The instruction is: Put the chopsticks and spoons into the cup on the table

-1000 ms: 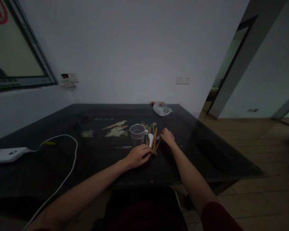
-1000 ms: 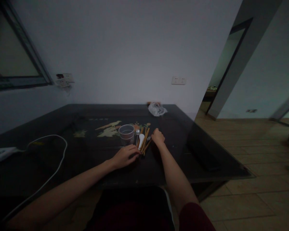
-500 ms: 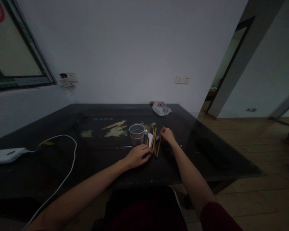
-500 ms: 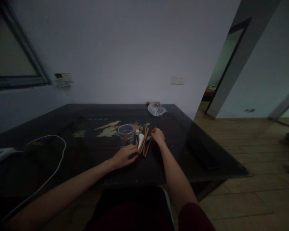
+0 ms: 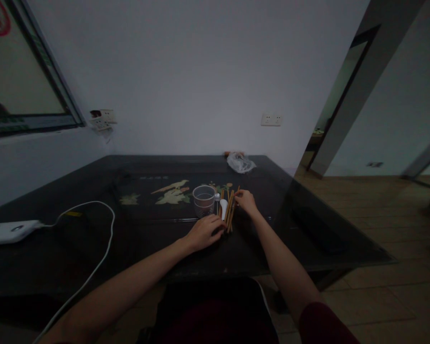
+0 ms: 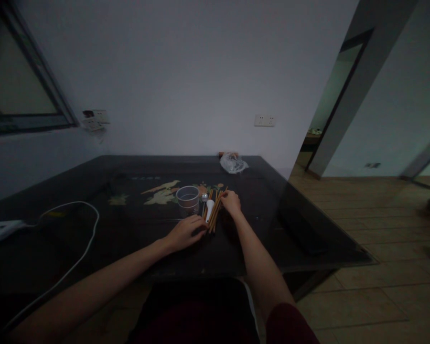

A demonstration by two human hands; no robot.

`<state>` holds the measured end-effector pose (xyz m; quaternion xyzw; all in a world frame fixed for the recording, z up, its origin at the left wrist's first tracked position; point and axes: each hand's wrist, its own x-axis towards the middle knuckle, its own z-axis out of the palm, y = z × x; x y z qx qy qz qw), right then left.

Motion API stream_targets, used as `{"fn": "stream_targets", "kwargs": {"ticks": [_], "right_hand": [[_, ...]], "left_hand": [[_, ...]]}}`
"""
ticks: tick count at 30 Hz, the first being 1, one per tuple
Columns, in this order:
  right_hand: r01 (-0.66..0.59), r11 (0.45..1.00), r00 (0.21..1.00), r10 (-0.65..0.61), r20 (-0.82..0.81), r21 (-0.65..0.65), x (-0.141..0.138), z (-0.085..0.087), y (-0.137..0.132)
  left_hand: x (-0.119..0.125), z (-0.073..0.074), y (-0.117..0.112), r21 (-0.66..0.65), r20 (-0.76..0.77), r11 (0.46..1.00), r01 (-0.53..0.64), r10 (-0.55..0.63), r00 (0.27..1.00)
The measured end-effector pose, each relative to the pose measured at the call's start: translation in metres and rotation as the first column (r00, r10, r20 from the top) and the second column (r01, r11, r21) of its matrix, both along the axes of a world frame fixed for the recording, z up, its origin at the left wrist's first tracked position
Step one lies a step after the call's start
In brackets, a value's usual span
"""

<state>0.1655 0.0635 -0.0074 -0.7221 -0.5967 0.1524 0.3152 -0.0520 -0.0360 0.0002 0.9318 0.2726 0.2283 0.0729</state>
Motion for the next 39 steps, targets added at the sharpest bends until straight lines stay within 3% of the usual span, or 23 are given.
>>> {"fn": "stream_targets", "kwargs": {"ticks": [16, 27, 39], "right_hand": [[-0.031, 0.999, 0.996, 0.028, 0.089, 0.023, -0.011, -0.005, -0.002], [0.029, 0.999, 0.999, -0.027, -0.029, 0.039, -0.011, -0.016, 0.008], [0.075, 0.997, 0.992, -0.078, -0.096, -0.035, -0.015, -0.014, 0.008]], "left_hand": [[0.002, -0.001, 0.0, -0.01, -0.008, 1.0, -0.002, 0.002, 1.0], [0.001, -0.001, -0.001, -0.023, -0.006, 1.0, 0.014, -0.014, 1.0], [0.002, -0.001, 0.0, -0.033, -0.011, 0.999, 0.024, -0.024, 1.0]]}}
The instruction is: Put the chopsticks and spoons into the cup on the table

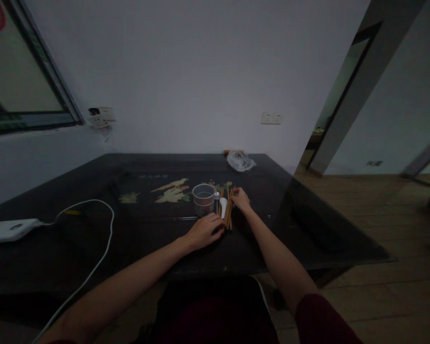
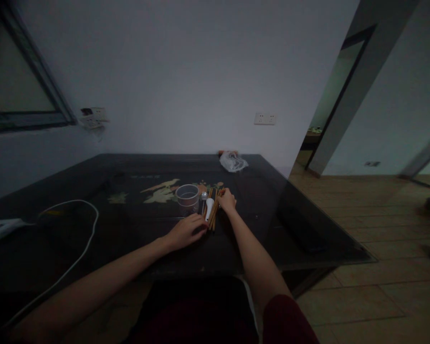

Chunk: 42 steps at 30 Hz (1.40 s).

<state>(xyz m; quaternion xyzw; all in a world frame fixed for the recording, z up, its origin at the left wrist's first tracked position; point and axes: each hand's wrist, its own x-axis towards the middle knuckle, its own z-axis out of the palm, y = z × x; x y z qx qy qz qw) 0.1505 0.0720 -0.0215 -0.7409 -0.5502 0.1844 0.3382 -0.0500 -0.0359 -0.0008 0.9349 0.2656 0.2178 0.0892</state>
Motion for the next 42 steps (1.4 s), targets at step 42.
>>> {"fn": "stream_targets", "kwargs": {"ticks": [42], "right_hand": [[-0.683, 0.59, 0.586, 0.794, -0.159, 0.431, -0.013, 0.11, -0.125]], "left_hand": [[-0.01, 0.013, -0.01, -0.254, 0.298, 0.967, 0.0, 0.078, 0.951]]}}
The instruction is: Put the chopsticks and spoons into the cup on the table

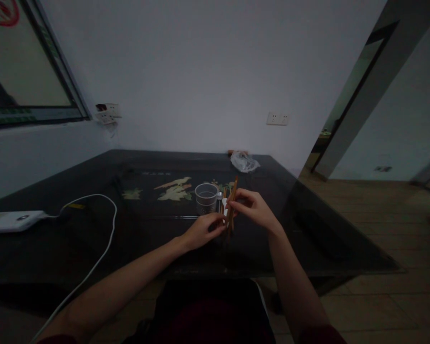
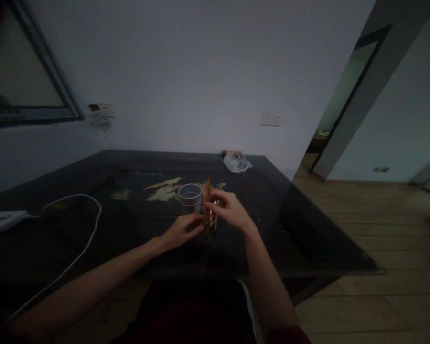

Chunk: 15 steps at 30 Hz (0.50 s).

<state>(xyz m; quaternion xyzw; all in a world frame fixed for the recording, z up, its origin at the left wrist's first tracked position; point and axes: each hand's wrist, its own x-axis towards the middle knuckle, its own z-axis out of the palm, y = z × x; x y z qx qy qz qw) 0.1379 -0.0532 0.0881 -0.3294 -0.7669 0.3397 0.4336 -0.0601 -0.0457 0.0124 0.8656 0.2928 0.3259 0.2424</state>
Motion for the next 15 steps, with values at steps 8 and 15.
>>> {"fn": "stream_targets", "kwargs": {"ticks": [8, 15], "right_hand": [[0.071, 0.996, 0.996, -0.074, 0.055, 0.049, -0.005, 0.002, -0.011], [0.137, 0.988, 0.988, -0.141, 0.061, 0.068, -0.007, 0.0, -0.013]], "left_hand": [[0.002, -0.002, 0.0, 0.051, 0.027, 0.997, 0.055, -0.057, 0.998], [0.002, -0.007, 0.001, 0.066, 0.009, 0.996, 0.058, -0.058, 0.998]]}}
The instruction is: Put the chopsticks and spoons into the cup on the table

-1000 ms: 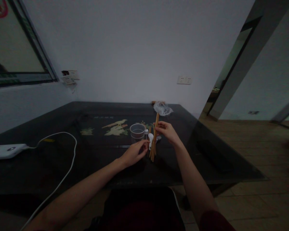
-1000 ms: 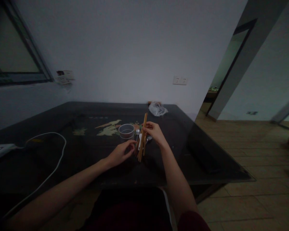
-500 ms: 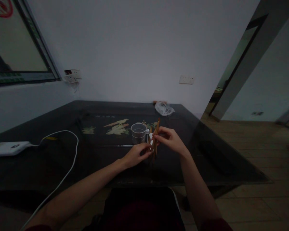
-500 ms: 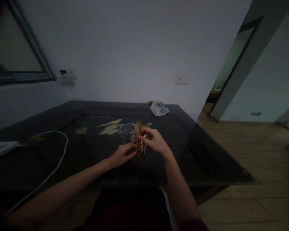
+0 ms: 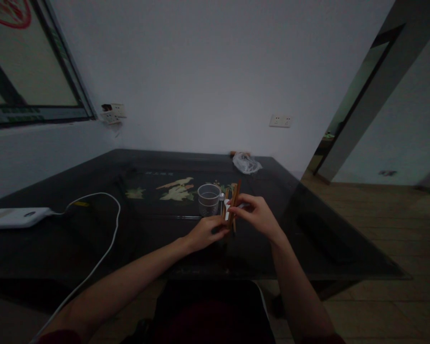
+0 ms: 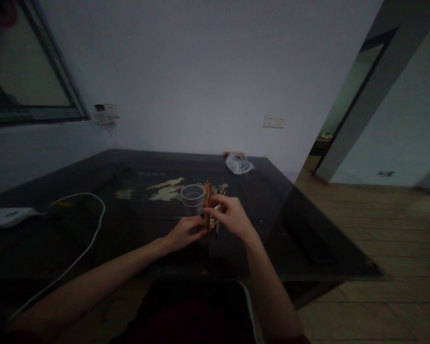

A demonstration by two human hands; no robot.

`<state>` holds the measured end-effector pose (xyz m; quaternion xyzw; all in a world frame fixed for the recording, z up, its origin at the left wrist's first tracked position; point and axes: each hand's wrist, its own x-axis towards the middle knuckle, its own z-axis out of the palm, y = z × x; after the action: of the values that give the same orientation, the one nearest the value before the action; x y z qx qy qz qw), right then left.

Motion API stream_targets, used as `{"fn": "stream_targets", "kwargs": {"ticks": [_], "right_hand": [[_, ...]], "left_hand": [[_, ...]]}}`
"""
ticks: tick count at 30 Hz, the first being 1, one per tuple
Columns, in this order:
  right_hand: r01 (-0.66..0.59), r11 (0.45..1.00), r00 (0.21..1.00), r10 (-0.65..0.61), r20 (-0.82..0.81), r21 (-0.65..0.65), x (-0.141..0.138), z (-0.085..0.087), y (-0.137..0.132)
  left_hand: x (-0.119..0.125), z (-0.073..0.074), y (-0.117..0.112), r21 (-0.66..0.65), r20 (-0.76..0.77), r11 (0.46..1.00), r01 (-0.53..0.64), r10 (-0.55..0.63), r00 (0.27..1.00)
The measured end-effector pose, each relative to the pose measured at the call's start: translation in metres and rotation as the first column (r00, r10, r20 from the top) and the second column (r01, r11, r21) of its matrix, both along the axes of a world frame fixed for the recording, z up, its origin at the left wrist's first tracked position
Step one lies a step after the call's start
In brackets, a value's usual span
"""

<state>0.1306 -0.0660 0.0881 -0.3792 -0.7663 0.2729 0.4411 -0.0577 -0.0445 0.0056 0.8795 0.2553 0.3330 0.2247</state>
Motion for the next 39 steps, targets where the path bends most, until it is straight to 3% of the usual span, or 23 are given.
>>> {"fn": "stream_targets", "kwargs": {"ticks": [9, 22, 28, 30, 33, 36, 39], "right_hand": [[0.094, 0.994, 0.994, -0.096, 0.043, 0.047, -0.007, 0.004, -0.004], [0.134, 0.99, 0.991, -0.134, 0.025, 0.034, -0.008, 0.0, -0.006], [0.149, 0.988, 0.989, -0.149, -0.003, 0.03, -0.006, 0.004, -0.008], [0.16, 0.987, 0.987, -0.159, -0.04, 0.023, -0.004, 0.01, -0.007], [0.16, 0.987, 0.982, -0.158, -0.107, 0.017, 0.001, 0.025, -0.003], [0.173, 0.984, 0.964, -0.16, -0.213, 0.042, 0.005, 0.044, 0.007], [0.208, 0.974, 0.916, -0.16, -0.368, 0.094, 0.005, 0.06, 0.026]], "left_hand": [[0.002, -0.006, 0.001, 0.035, 0.022, 0.998, -0.046, 0.046, 0.999], [0.004, -0.004, -0.001, 0.007, 0.032, 0.999, -0.051, 0.051, 0.998], [-0.011, 0.01, 0.003, 0.11, -0.024, 0.994, -0.01, 0.012, 1.0], [-0.023, 0.018, 0.009, 0.198, 0.048, 0.977, -0.079, 0.071, 0.996], [-0.039, 0.028, 0.023, 0.281, 0.259, 0.906, -0.317, 0.246, 0.934], [-0.046, 0.026, 0.039, 0.182, 0.391, 0.863, -0.472, 0.377, 0.84], [-0.044, 0.011, 0.054, -0.007, 0.424, 0.899, -0.438, 0.399, 0.813]]}}
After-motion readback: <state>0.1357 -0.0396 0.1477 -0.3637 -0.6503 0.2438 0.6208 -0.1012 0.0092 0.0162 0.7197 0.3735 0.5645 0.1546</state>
